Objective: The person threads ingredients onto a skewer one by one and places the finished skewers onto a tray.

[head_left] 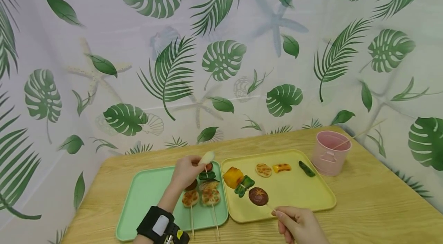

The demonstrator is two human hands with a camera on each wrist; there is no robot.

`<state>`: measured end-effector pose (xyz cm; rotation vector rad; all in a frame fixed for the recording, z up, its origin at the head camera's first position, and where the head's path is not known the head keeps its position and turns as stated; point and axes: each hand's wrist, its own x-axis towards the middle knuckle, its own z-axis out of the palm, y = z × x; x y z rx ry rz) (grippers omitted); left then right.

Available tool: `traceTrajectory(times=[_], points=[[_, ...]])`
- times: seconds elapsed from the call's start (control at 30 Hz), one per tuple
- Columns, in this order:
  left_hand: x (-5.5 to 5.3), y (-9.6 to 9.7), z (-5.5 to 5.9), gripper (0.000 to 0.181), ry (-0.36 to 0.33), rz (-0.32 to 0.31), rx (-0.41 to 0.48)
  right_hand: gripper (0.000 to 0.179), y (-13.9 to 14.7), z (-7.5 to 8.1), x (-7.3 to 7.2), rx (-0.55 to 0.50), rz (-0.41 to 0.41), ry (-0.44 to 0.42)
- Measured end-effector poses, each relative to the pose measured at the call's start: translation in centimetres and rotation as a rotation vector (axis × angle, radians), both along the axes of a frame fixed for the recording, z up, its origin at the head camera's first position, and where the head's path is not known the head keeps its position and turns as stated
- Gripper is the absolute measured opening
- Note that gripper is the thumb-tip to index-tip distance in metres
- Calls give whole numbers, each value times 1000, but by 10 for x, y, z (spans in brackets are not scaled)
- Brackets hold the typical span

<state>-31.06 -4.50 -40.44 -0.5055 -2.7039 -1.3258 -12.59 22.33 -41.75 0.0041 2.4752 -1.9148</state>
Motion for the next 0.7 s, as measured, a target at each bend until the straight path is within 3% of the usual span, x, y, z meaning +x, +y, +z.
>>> traceTrajectory(times=[0.23, 0.7], points=[[3, 1, 2, 20, 5, -4, 15, 29, -11, 0, -2, -41, -18, -13], [5, 13, 0, 20, 8, -31, 28, 34, -1, -3, 0, -93, -18, -23]])
